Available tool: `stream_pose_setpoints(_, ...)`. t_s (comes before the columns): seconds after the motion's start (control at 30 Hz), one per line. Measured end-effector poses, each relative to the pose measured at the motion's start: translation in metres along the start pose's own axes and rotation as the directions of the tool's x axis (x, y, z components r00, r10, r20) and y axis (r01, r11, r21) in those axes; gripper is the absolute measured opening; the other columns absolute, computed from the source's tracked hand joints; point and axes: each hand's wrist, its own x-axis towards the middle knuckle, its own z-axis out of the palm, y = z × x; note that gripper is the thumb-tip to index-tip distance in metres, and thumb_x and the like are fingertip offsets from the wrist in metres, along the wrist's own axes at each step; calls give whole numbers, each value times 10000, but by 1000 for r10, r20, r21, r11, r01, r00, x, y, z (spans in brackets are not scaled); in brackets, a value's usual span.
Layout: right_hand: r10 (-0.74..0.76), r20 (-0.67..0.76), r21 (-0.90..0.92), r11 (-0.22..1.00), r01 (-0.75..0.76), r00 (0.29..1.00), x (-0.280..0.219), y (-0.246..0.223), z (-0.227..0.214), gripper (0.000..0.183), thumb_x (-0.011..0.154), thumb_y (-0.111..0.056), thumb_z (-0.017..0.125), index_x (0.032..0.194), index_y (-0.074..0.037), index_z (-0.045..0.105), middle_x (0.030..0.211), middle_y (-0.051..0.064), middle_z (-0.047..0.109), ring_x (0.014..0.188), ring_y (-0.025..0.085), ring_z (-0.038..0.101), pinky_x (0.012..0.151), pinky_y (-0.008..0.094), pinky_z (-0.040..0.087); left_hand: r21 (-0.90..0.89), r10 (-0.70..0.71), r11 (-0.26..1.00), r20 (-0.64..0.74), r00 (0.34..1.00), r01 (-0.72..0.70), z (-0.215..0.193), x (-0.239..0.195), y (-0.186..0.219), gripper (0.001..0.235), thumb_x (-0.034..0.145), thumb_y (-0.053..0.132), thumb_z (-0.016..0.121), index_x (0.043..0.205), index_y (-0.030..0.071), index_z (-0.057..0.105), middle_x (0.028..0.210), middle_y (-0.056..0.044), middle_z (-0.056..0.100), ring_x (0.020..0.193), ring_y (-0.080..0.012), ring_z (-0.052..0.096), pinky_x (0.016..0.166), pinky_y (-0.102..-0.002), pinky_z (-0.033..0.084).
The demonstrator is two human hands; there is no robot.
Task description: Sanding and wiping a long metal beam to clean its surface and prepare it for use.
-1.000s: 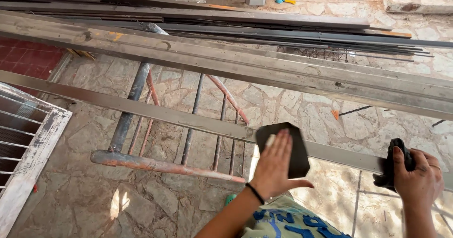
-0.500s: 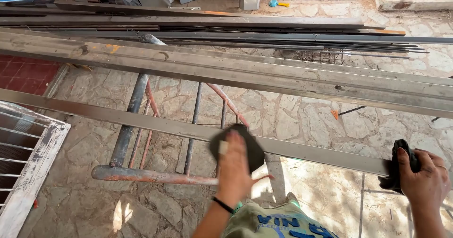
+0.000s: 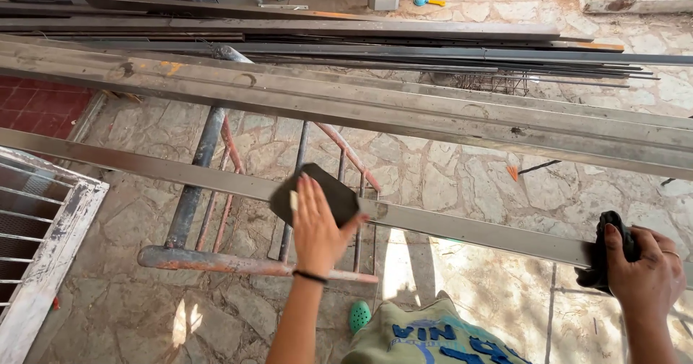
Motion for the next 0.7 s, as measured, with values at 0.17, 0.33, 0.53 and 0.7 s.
stream_pose_setpoints(0.17,-2,23,-5,1000,2,1000,-6,2,-7,556,1190,-607,573,1291,-104,790,1357,167,694,1182,413,627,892,504,455,-37,186,982,209,960,-183,-19,-2,98,1306,775,947,-10,1560,-91,100,1652,-287,104,1535,-393,118,1252,-479,99)
stream_pose_setpoints(0.33,33,44,43,998,-35,998,1,-9,-10,594,1167,-624,556,1289,-88,781,1357,158,675,1167,440,629,907,537,449,122,351,936,-257,900,-330,-34,-44,82,1463,704,1073,144,1584,-81,-39,1681,-267,-78,1562,-331,-51,1272,-417,-14)
stream_pose_setpoints(0.53,15,37,38,999,-16,999,-2,-6,-8,570,1183,-614,568,1268,-95,787,1355,171,682,1158,429,627,899,527,436,-167,-1,985,214,977,37,-10,16,54,1340,728,962,-60,1564,-80,43,1663,-268,16,1539,-365,42,1239,-463,11)
stream_pose_setpoints(0.7,-23,-20,2,1000,23,1000,-1,-3,-3,553,1172,-602,590,1276,-101,801,1376,109,706,1143,383,671,876,488,490,80,361,932,-286,888,-353,-36,-50,134,1390,746,1026,79,1586,-76,-26,1676,-241,-40,1572,-312,-29,1298,-428,-23)
